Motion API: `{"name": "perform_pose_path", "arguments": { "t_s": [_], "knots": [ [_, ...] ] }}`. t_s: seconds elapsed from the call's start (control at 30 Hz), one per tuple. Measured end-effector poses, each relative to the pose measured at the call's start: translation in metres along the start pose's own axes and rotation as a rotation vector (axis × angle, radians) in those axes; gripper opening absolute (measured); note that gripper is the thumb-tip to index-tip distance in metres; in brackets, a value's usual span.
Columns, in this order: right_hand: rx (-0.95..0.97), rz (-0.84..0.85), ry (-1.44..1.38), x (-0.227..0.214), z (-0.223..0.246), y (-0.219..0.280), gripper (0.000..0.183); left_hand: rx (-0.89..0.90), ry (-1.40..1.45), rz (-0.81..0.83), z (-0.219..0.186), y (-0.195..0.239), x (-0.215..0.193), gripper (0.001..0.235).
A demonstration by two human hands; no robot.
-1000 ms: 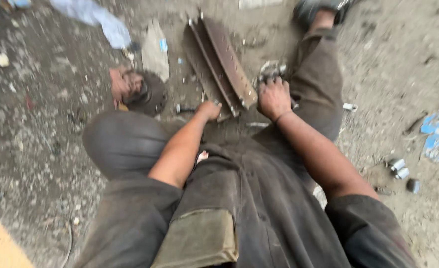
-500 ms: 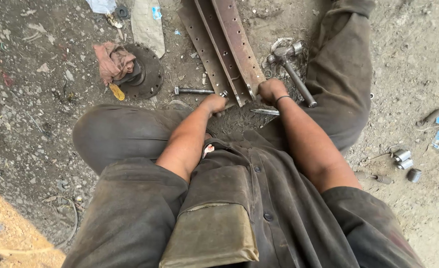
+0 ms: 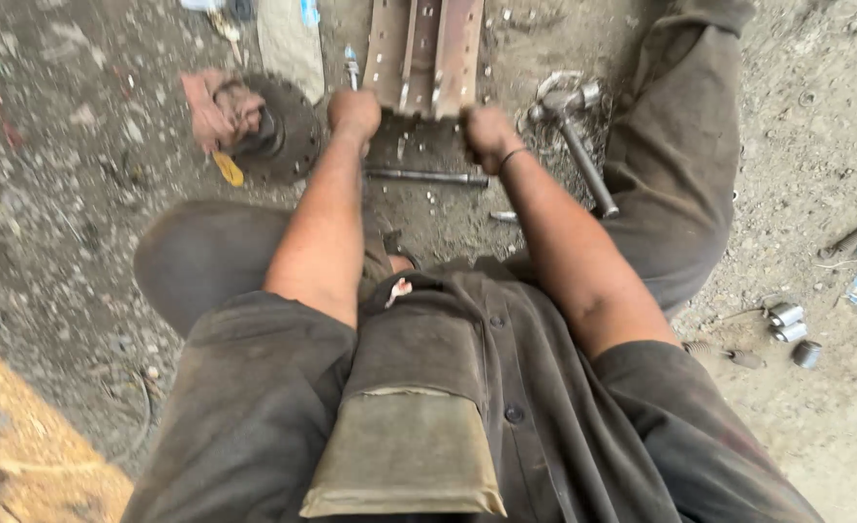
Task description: The person sits on the ground and uses a hammer and punch to drive pins into a brake shoe assembly. They repeatedly align the components and strike the pins to secure them, occasionally adjusting the parts with their hands.
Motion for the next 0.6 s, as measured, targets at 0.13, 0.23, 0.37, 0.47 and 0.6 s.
{"name": "perform_pose_path", "arguments": {
  "t_s": [0.13,0.23,0.37,0.47,0.6],
  "knots": [
    [0.043,-0.04,0.077,-0.003,-0.022,-0.007,0.022,0.117,-0.376,0.092,0.027,-0.005,0.015,0.042],
    [0.059,-0.127,0.134,-0.021,-0.031,0.001,0.021,0.062,-0.376,0.069,0.044,0.021,0.036,0.047],
    [0.091,-0.219,0.253,-0.021,-0.022,0.013,0.026,0.016,-0.426,0.154,0.024,0.034,0.03,0.046],
    [0.158,-0.064,0.156,-0.021,-0.012,0.021,0.023,-0.067,-0.397,0.226,0.007,0.043,0.019,0.045],
    [0.158,-0.181,0.225,-0.058,0.0,0.026,0.024,-0.151,-0.173,0.287,0.01,0.068,0.036,0.043]
  ]
}}
Point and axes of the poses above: each hand's wrist, its own y-axis away from the middle knuckle, its own x-axis out of the palm, z = x × y, the point moved 4 cm from there along -y, towards the middle knuckle, and after that the axes turned 12 degrees about x, right-handed, at the moved point
